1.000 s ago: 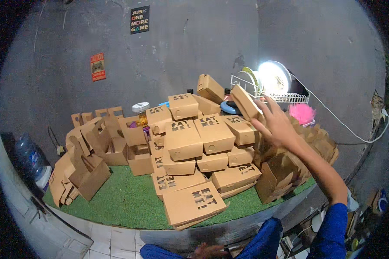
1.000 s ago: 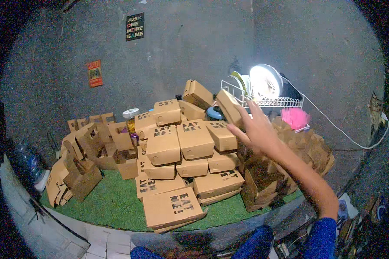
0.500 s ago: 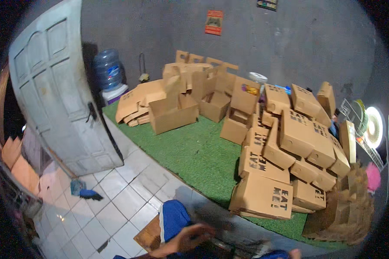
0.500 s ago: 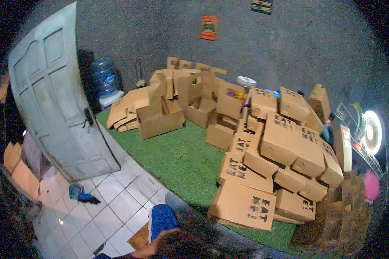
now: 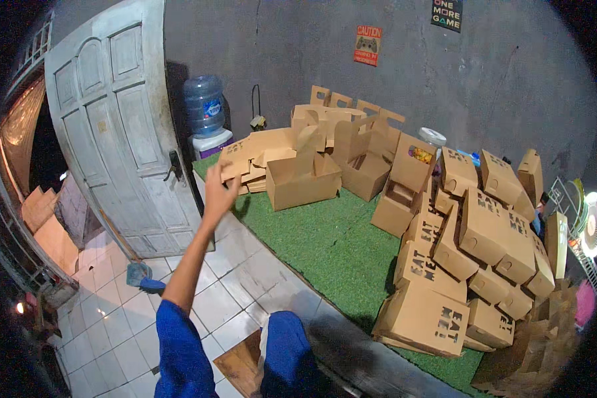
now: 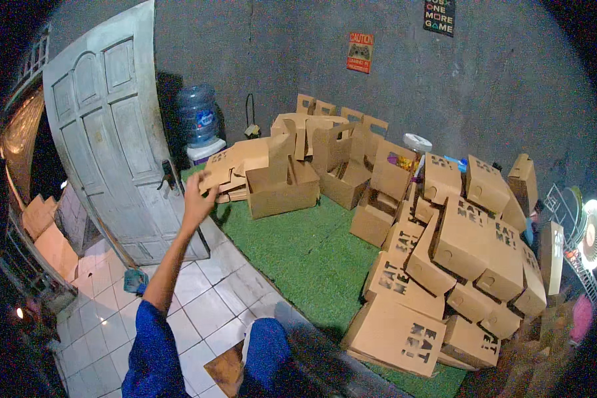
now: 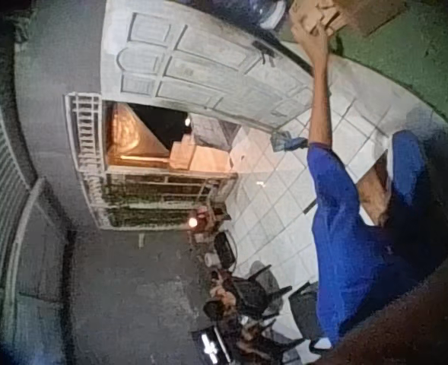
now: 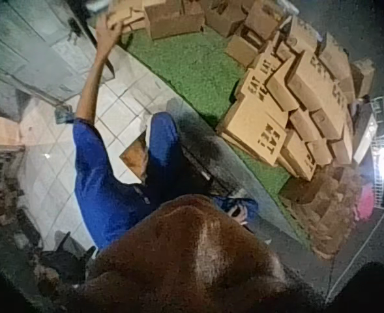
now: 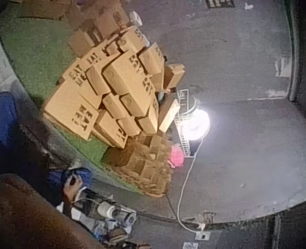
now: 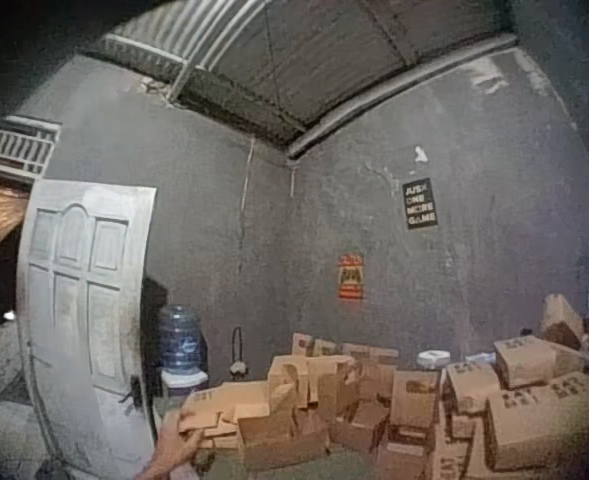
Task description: The recorder is assembling cardboard food delivery boxes from flat sheets.
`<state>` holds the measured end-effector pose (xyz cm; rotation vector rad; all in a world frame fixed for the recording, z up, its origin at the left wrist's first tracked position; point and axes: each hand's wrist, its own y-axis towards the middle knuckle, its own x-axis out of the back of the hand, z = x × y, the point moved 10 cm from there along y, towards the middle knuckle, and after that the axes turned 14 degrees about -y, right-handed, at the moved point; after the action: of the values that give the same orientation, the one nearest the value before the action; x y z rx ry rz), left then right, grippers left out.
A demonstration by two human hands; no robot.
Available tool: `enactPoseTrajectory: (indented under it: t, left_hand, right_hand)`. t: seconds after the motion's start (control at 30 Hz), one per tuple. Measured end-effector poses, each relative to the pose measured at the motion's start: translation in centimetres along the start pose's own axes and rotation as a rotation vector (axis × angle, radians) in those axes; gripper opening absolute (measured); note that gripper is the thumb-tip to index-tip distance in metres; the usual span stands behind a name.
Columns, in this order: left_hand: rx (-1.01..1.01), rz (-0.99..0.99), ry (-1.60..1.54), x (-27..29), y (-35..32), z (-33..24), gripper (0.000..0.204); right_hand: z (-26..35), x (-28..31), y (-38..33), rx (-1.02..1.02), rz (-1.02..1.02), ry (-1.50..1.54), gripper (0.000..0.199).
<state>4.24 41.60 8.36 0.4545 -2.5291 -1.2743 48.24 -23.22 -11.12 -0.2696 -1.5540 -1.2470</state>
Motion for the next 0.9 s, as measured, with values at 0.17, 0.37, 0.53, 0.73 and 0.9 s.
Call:
enactPoseTrajectory:
  t: [0.17, 0.37, 0.53, 0.73, 0.9]
  left_hand:
    - [0.539, -0.008, 0.323, -0.1, 3.1, 14.6, 0.073]
    - [0.693, 0.081, 0.163, 0.1, 3.5, 18.8, 0.071]
    - [0.336, -0.005, 0.521, 1.6, 5.5, 12.1, 0.061]
    - [0.116, -0.149, 0.126, 2.4, 7.9, 7.2, 0.084]
    - [0.064, -0.376, 0.198, 4.5, 9.7, 6.3, 0.069]
  right_hand:
    - [-7.9, -8.1, -6.9, -0.274, 0.678, -0.306, 0.063]
    - [-6.9, -6.8, -7.6, -0.226, 0.556, -0.350, 0.057]
    - [-5.4, -6.4, -6.7, -0.160, 0.459, -0.359, 0.053]
    - [-5.4, -6.3, -6.8, -0.075, 0.368, -0.347, 0.047]
    - [-4.8, -6.8, -7.0, 0.040, 0.314, -0.331, 0.042]
